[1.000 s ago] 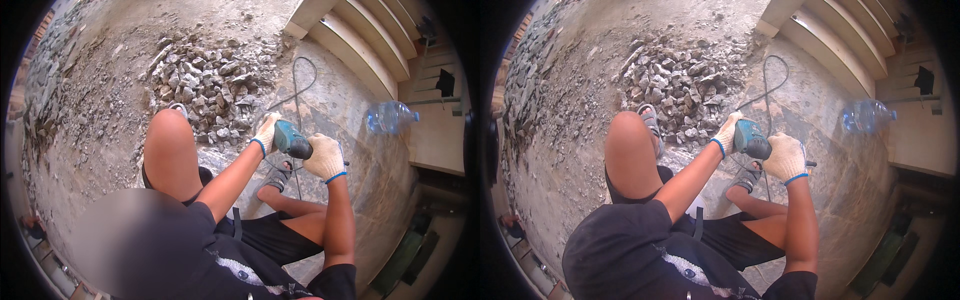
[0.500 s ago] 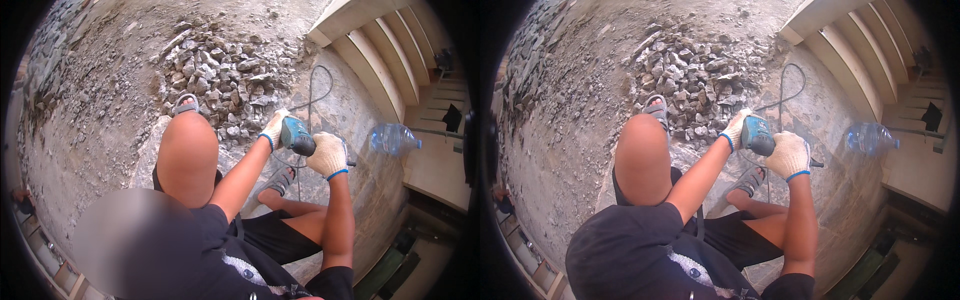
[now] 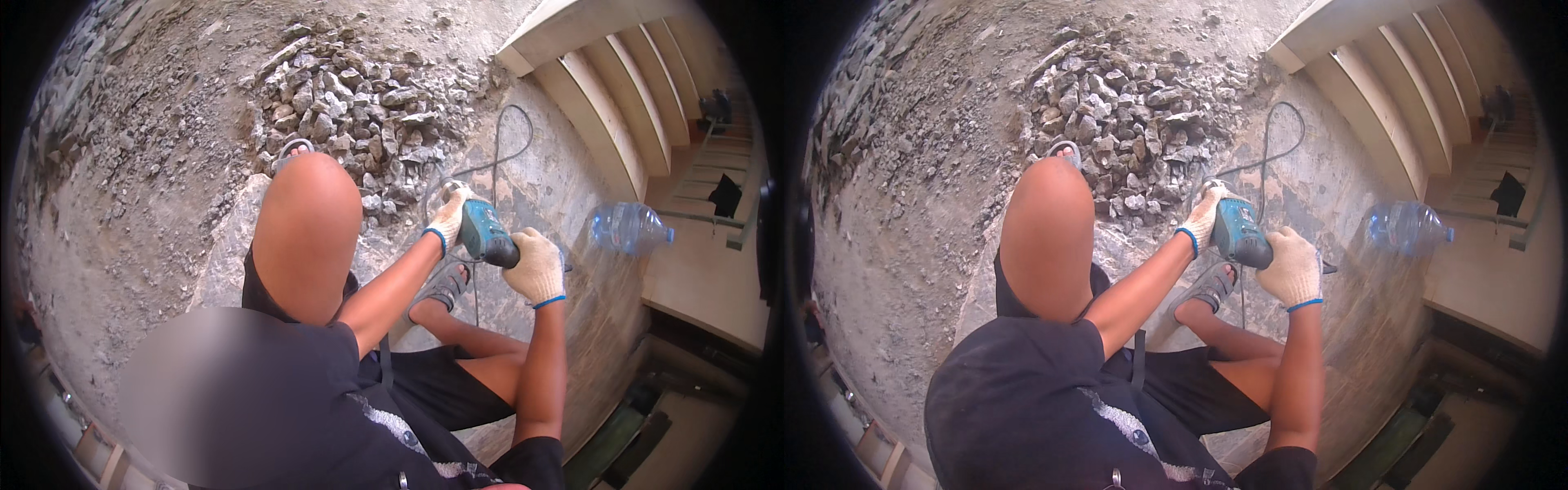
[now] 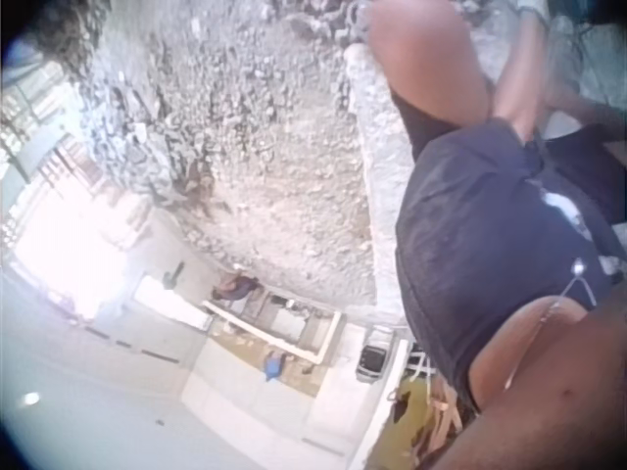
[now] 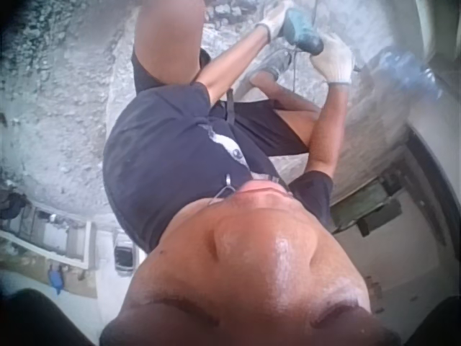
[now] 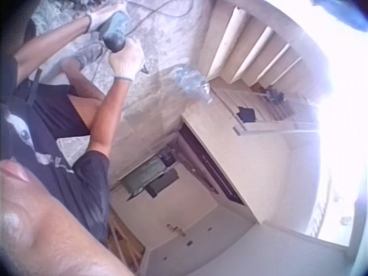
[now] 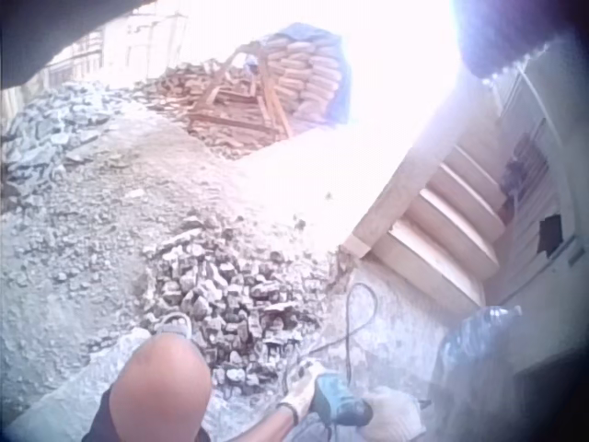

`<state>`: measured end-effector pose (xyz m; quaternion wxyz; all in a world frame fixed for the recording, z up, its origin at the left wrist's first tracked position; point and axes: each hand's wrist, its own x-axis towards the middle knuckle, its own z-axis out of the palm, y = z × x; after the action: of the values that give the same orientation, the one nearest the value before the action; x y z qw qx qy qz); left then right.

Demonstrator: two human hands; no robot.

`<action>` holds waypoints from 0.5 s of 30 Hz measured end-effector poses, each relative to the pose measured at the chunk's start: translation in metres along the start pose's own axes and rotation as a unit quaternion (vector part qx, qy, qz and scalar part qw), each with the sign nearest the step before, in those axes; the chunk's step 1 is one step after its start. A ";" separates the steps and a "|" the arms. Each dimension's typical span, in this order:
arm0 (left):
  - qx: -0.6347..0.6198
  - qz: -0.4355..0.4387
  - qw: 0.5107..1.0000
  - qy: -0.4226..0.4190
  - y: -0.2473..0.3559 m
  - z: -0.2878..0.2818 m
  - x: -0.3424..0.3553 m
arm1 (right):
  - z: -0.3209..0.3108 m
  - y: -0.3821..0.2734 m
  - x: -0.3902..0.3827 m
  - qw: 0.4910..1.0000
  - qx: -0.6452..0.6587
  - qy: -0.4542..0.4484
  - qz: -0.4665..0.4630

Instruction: The person sits on the floor and uses a corded rotary hammer drill to break up a concrete floor surface. They reposition slightly while continuing to drill, creating a pile of rubble, then stand and walk away.

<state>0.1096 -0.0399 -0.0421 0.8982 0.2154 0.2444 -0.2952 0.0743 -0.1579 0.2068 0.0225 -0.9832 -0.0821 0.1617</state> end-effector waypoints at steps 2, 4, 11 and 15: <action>0.006 -0.037 0.998 0.047 0.004 0.013 -0.012 | -0.007 -0.001 -0.011 1.000 -0.011 -0.003 0.004; -0.001 -0.023 1.000 -0.019 0.007 0.018 -0.028 | -0.014 -0.001 -0.017 1.000 -0.026 -0.006 0.000; -0.032 -0.076 0.997 0.007 0.009 0.021 -0.045 | -0.024 -0.004 -0.022 0.998 -0.045 -0.052 -0.004; -0.005 -0.075 0.997 -0.015 0.015 0.018 -0.033 | -0.029 -0.003 -0.004 0.997 -0.054 -0.062 -0.008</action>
<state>0.1010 -0.0241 -0.0055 0.8783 0.1874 0.2482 -0.3631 0.0792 -0.1564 0.2359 -0.0349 -0.9704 -0.0999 0.2170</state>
